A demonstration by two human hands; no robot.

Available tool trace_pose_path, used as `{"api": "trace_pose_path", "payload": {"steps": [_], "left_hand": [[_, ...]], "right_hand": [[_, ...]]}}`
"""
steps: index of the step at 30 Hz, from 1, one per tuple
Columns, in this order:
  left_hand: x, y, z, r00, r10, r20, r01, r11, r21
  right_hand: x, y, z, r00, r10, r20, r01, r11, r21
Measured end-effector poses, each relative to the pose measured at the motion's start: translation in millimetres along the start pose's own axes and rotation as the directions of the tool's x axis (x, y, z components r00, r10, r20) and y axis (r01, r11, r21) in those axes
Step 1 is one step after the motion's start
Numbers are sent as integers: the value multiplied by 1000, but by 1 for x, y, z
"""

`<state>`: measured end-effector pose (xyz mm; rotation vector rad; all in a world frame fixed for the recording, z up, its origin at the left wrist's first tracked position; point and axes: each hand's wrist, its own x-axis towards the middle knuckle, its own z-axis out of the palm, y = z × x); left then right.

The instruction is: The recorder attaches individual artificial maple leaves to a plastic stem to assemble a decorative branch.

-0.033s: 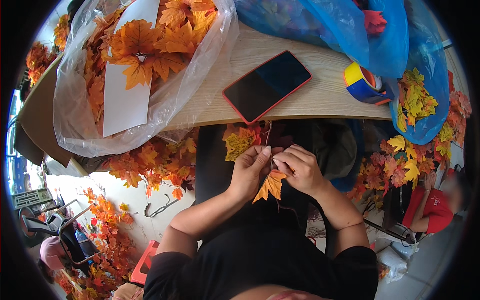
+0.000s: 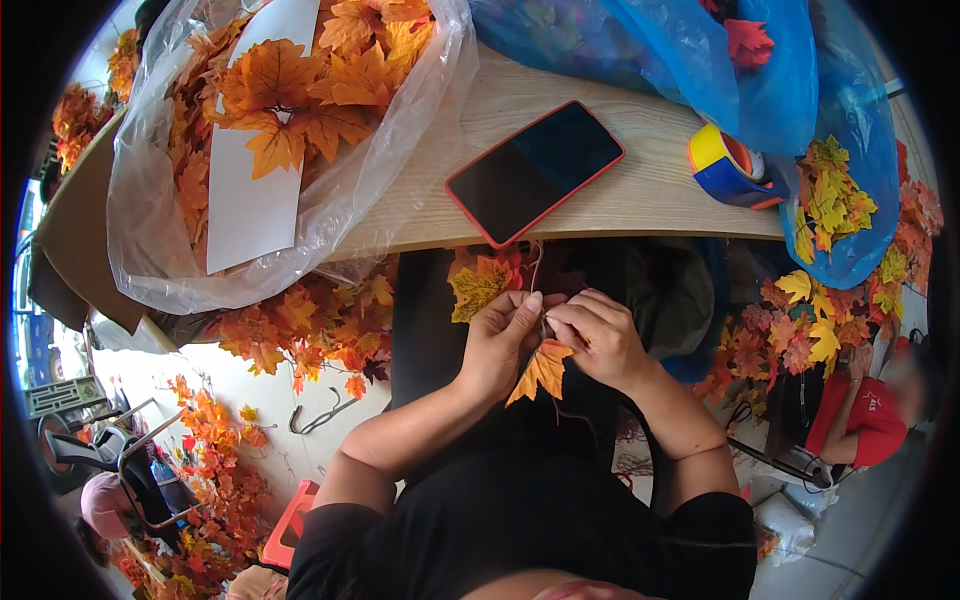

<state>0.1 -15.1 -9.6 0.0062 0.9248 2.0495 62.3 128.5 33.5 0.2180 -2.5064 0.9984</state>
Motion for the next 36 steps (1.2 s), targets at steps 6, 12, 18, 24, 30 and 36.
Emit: {"api": "trace_pose_path", "payload": {"steps": [6, 12, 18, 24, 30, 36], "left_hand": [[-2, 1, -1, 998, 48, -33, -46, 997, 68], [0, -4, -2, 996, 44, -77, -45, 999, -17], [1, -5, -8, 998, 55, -6, -55, 997, -48], [0, 8, 0, 996, -86, 33, 91, 983, -162], [-3, 0, -2, 986, -163, 46, 163, 987, 7], [-4, -15, -7, 966, -255, 42, 254, 967, 23]], "right_hand": [[-1, 3, 3, 999, 22, 44, -22, 1000, 18], [-3, 4, 11, 998, 45, 33, -45, 999, 0], [-2, 4, 10, 999, 19, -27, -20, 999, -43], [3, 9, -2, 937, 339, 87, -350, 912, 215], [-5, 25, 3, 844, 513, 158, -536, 789, 300], [-6, 36, 9, 699, 684, 211, -694, 576, 432]]}}
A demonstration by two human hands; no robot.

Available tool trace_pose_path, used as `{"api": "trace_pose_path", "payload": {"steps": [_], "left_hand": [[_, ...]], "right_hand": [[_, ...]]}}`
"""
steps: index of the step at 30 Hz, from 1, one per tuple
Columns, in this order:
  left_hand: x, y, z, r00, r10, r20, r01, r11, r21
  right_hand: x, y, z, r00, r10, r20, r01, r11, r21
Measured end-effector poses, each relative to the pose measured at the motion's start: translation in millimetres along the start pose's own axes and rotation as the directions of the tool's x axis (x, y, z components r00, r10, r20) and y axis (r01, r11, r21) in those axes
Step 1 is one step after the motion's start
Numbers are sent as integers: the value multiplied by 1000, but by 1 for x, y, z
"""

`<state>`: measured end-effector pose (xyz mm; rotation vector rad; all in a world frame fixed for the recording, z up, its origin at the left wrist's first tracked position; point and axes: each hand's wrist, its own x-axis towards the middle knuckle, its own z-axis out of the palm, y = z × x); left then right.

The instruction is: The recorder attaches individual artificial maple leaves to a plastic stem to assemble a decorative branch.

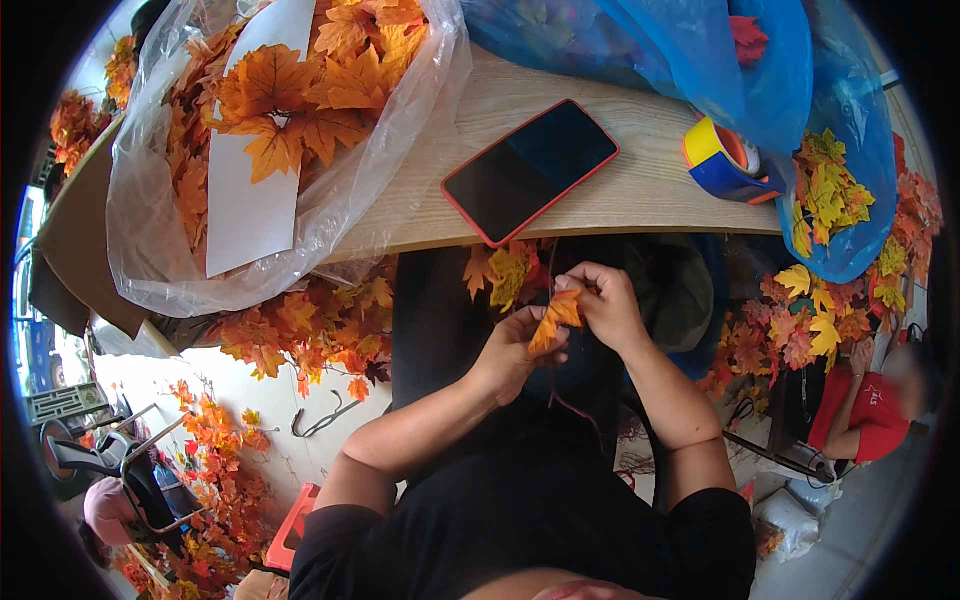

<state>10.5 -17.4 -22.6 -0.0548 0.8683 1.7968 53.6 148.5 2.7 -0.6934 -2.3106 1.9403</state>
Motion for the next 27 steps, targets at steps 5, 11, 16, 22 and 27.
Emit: {"api": "trace_pose_path", "payload": {"steps": [5, 11, 16, 22, 27], "left_hand": [[2, 10, 13, 988, 30, -150, -20, 997, 69], [4, 19, 3, 994, -100, -48, 97, 993, -67], [8, 18, -3, 979, -194, -68, 182, 972, -151], [-4, 23, -3, 999, -42, -18, 38, 985, -167], [-3, 23, 8, 997, -69, -31, 64, 987, -149]], "right_hand": [[7, -12, -13, 998, -49, 36, 53, 994, -101], [1, -38, -34, 983, -136, 124, 151, 982, -118], [-17, -58, -64, 903, -426, 48, 412, 832, -371], [-43, -87, -163, 710, -533, -460, 254, 803, -539], [-51, -94, -304, 329, -599, -730, -165, 724, -669]]}}
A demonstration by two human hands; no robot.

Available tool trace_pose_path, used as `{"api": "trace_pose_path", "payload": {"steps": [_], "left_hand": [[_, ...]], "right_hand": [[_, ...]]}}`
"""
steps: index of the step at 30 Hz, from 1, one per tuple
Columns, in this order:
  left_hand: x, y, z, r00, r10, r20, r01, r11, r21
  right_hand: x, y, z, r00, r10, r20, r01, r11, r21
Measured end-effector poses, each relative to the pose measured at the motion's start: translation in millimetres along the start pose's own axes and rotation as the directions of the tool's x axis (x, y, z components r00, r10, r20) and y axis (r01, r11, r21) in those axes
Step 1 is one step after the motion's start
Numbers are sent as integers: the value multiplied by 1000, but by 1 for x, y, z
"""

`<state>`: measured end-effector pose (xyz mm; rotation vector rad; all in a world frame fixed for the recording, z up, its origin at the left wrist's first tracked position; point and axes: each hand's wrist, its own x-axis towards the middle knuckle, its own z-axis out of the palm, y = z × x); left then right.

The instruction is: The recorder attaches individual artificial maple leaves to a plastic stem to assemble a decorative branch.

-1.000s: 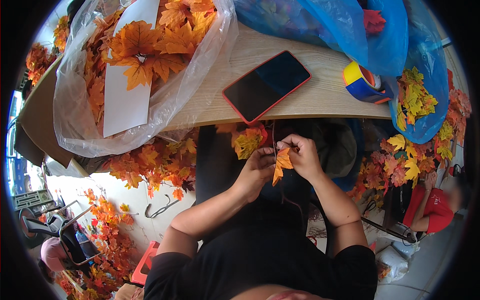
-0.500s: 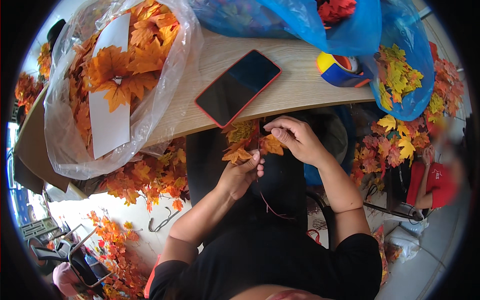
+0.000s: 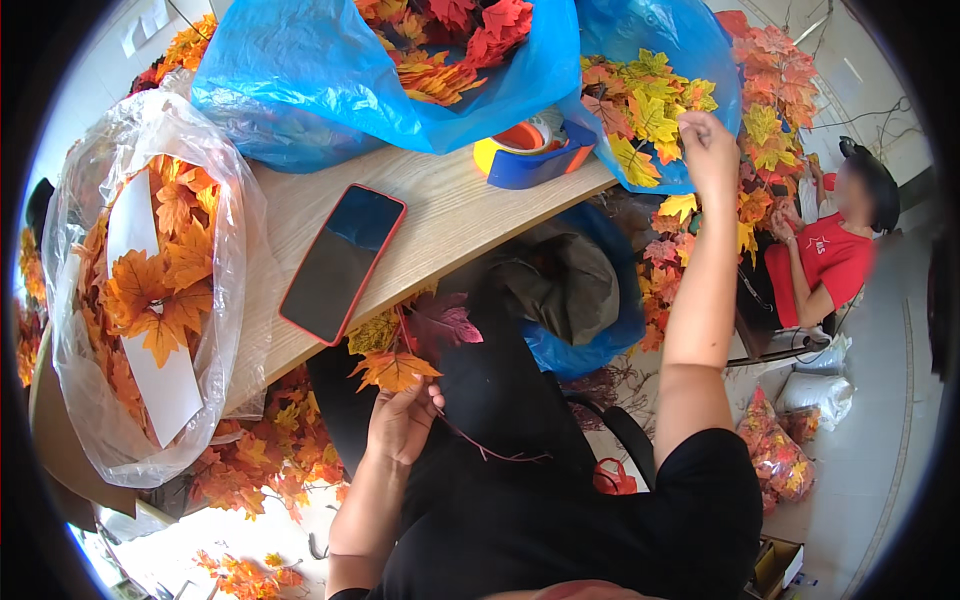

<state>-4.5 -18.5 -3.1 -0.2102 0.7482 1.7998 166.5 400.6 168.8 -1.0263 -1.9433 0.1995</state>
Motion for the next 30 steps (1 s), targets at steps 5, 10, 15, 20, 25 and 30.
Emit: {"api": "trace_pose_path", "payload": {"steps": [5, 10, 15, 20, 25, 30], "left_hand": [[-2, -1, -7, 1000, 1, 3, -1, 1000, 13], [2, -5, -17, 998, -59, -10, 59, 998, -20], [6, -4, -7, 996, 2, -89, -5, 999, -36], [1, 0, 1, 998, -43, -37, 40, 995, -92], [-7, 4, 8, 997, 29, -66, -35, 995, -92], [-7, 1, -4, 993, 101, -62, -99, 995, 32]], "right_hand": [[5, 5, 41, 900, 205, 386, -50, 926, -375], [-16, -18, 28, 961, -260, -96, 251, 963, -100], [-119, -130, -4, 809, -341, 478, -35, 784, 619], [-209, -152, 40, 457, -734, 503, 267, 653, 709], [-251, -152, 63, 582, -638, 504, 202, 714, 671], [-257, -158, 65, 586, -655, 477, 254, 708, 659]]}}
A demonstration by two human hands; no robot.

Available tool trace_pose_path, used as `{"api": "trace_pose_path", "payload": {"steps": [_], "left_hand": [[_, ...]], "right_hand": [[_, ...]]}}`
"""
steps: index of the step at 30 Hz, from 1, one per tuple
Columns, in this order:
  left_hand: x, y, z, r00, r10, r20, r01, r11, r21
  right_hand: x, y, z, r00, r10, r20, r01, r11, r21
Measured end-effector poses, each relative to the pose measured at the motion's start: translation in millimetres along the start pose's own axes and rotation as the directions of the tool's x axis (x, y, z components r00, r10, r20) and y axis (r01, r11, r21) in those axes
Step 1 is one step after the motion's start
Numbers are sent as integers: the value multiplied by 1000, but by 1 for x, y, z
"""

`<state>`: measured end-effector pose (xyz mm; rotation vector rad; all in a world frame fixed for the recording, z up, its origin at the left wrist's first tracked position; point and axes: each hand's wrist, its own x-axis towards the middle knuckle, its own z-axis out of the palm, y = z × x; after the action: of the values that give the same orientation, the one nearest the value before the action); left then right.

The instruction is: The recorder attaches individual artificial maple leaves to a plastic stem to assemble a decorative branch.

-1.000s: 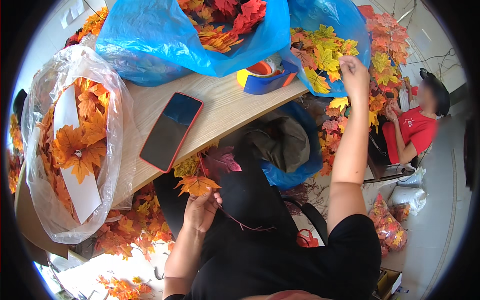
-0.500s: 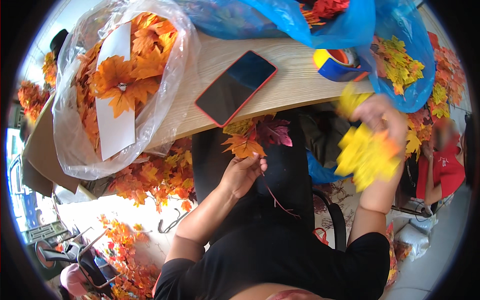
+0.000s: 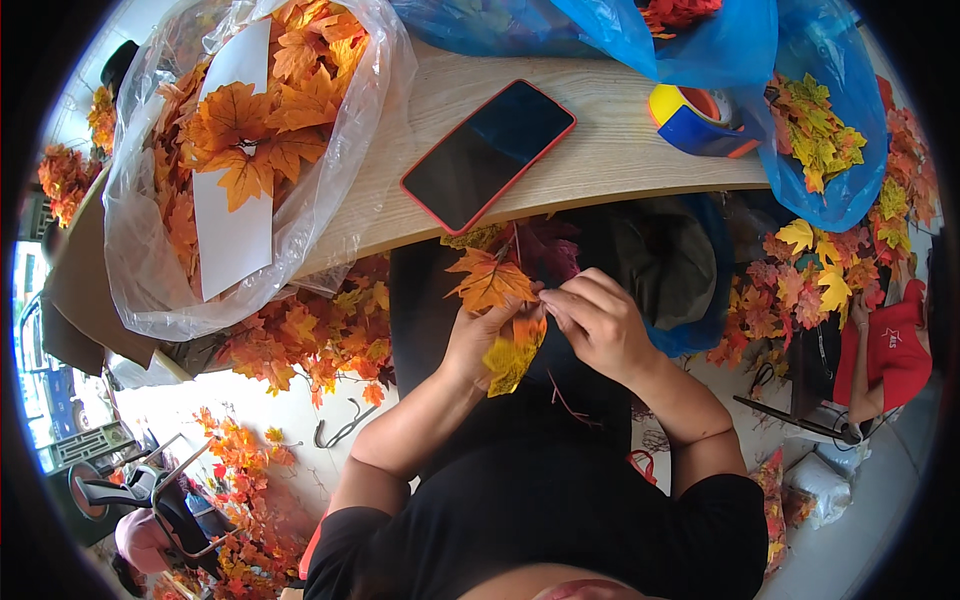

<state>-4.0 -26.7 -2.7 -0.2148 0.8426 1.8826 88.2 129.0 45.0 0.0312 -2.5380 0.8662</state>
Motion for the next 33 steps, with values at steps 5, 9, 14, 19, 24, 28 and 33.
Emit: {"api": "trace_pose_path", "payload": {"steps": [5, 9, 14, 19, 24, 28, 33], "left_hand": [[-1, -10, -5, 990, 97, 99, -87, 991, -106], [3, -14, -3, 992, 90, 86, -73, 981, -180], [3, -15, -9, 992, 71, 99, -56, 987, -150], [8, -15, -9, 983, 26, 182, 1, 989, -149], [3, -12, 5, 997, 14, 71, -8, 996, -88], [9, -19, -19, 980, 74, 184, -48, 989, -142], [15, -24, -31, 963, 56, 263, 31, 948, -318]], "right_hand": [[-1, 0, 4, 997, -73, 7, 73, 997, -39], [-1, -2, 0, 998, -59, 19, 59, 998, -17], [0, -4, 0, 996, -84, 3, 84, 996, -27], [3, -3, -1, 998, -59, 24, 59, 998, 7], [4, -2, -2, 997, -63, 38, 62, 998, 28], [4, -1, -1, 997, -63, 53, 61, 997, 37], [4, 2, 2, 996, -65, 54, 63, 997, 42]]}}
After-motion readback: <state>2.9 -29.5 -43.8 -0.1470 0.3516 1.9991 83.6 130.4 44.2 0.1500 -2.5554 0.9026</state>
